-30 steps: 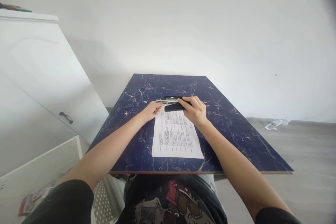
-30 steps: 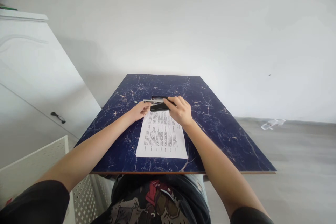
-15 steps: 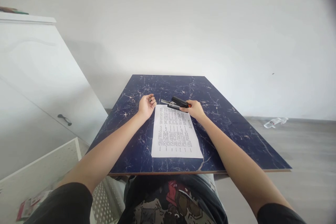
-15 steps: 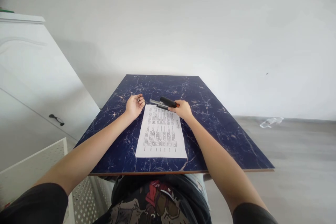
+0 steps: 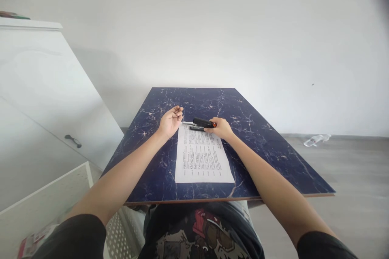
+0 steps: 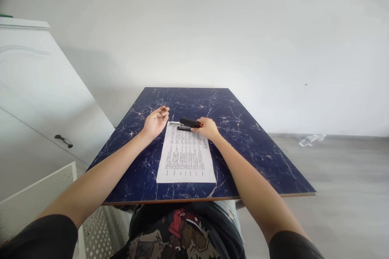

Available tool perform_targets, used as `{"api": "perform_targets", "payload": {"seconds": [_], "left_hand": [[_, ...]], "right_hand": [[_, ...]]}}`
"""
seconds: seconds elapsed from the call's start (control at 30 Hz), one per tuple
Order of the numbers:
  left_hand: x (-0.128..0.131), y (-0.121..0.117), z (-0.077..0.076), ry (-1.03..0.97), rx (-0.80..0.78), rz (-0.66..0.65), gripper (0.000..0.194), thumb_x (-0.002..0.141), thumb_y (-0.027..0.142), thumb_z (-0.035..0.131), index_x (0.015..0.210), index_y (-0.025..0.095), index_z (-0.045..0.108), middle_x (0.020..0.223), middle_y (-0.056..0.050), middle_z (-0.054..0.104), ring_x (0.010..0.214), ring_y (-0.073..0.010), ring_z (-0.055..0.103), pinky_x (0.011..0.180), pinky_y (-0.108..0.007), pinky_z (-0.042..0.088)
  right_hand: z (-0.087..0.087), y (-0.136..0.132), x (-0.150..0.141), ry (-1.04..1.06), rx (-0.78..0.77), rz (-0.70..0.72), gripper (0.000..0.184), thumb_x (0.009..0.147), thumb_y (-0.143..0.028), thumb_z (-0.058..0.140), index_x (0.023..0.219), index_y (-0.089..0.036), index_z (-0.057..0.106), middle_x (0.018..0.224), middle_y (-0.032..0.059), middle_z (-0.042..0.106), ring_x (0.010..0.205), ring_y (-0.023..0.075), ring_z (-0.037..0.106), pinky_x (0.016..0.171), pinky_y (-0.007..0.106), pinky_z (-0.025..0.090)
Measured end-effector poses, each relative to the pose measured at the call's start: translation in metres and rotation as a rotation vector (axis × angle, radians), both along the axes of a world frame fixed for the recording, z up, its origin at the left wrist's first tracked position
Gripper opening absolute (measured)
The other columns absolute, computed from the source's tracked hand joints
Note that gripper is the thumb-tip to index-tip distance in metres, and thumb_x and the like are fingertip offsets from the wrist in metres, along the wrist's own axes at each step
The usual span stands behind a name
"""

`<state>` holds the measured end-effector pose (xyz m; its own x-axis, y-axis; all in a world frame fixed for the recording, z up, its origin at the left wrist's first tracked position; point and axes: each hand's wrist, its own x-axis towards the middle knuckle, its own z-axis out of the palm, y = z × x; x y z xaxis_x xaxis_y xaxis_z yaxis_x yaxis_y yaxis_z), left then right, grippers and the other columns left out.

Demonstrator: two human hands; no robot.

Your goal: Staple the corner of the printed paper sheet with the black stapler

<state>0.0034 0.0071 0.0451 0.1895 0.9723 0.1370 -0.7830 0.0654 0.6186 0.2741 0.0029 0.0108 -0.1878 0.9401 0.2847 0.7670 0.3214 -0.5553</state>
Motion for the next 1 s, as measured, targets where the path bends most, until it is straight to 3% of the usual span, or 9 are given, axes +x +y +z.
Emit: {"api": "perform_targets", "payload": {"seconds": [0.17,0.27,0.33,0.43,0.57,0.7,0.9,1.0], "left_hand": [[0.002,-0.007,0.005,0.057,0.043,-0.094,0.034,0.065,-0.007,0.047,0.089,0.012,0.063,0.091,-0.006,0.061,0.067,-0.0062,0.051,0.059,-0.017,0.041],[0.007,-0.011,0.005,0.140,0.055,-0.193,0.033,0.066,-0.007,0.048,0.088,0.011,0.065,0.091,-0.006,0.061,0.066,-0.0061,0.050,0.058,-0.017,0.042],[0.010,-0.013,0.003,0.188,0.082,-0.259,0.030,0.067,-0.007,0.049,0.086,0.010,0.065,0.090,-0.006,0.061,0.066,-0.0062,0.051,0.058,-0.017,0.043],[0.013,-0.017,0.002,0.235,0.096,-0.311,0.027,0.071,-0.006,0.051,0.087,0.010,0.066,0.091,-0.007,0.063,0.067,-0.0073,0.055,0.059,-0.019,0.045],[0.015,-0.024,0.003,0.262,0.094,-0.346,0.024,0.082,-0.001,0.055,0.100,0.011,0.065,0.100,-0.012,0.069,0.085,-0.0150,0.069,0.081,-0.028,0.056],[0.017,-0.029,0.004,0.266,0.124,-0.412,0.019,0.090,0.006,0.059,0.107,0.011,0.064,0.115,-0.019,0.071,0.112,-0.0257,0.071,0.103,-0.040,0.054],[0.019,-0.028,-0.001,0.280,0.106,-0.413,0.010,0.094,0.011,0.062,0.104,0.011,0.065,0.115,-0.019,0.073,0.112,-0.0252,0.072,0.105,-0.038,0.054],[0.019,-0.027,-0.002,0.294,0.121,-0.402,0.015,0.095,0.016,0.066,0.109,0.011,0.066,0.118,-0.019,0.072,0.114,-0.0262,0.071,0.104,-0.039,0.055]], "right_hand": [[-0.009,0.007,0.003,0.004,-0.038,0.041,0.033,0.072,-0.048,0.082,0.093,-0.022,0.078,0.085,0.0013,0.070,0.074,0.0188,0.063,0.067,0.029,0.046],[-0.008,0.008,0.006,0.010,0.080,0.104,0.044,0.074,-0.053,0.082,0.106,-0.024,0.079,0.098,0.0054,0.068,0.080,0.0201,0.063,0.071,0.033,0.050],[-0.001,0.005,0.008,0.053,0.191,0.071,0.050,0.079,-0.059,0.078,0.116,-0.026,0.078,0.106,0.0075,0.065,0.078,0.0191,0.061,0.070,0.034,0.052],[0.013,-0.003,0.009,0.163,0.328,0.017,0.045,0.091,-0.059,0.066,0.118,-0.025,0.077,0.107,0.0075,0.061,0.065,0.0138,0.054,0.066,0.035,0.052],[0.027,-0.016,0.002,0.197,0.553,0.117,0.029,0.095,-0.045,0.065,0.114,-0.025,0.075,0.103,0.0073,0.061,0.078,0.0193,0.059,0.073,0.039,0.054],[0.032,-0.028,-0.015,0.112,0.714,0.212,0.019,0.096,-0.031,0.065,0.112,-0.026,0.074,0.100,0.0078,0.067,0.093,0.0245,0.062,0.086,0.045,0.051],[0.034,-0.038,-0.031,0.091,0.707,0.301,0.026,0.098,-0.023,0.058,0.119,-0.027,0.072,0.110,0.0082,0.073,0.100,0.0252,0.065,0.091,0.047,0.049],[0.034,-0.038,-0.030,0.108,0.696,0.296,0.028,0.097,-0.022,0.058,0.121,-0.026,0.071,0.113,0.0072,0.073,0.104,0.0243,0.066,0.093,0.046,0.050]]}}
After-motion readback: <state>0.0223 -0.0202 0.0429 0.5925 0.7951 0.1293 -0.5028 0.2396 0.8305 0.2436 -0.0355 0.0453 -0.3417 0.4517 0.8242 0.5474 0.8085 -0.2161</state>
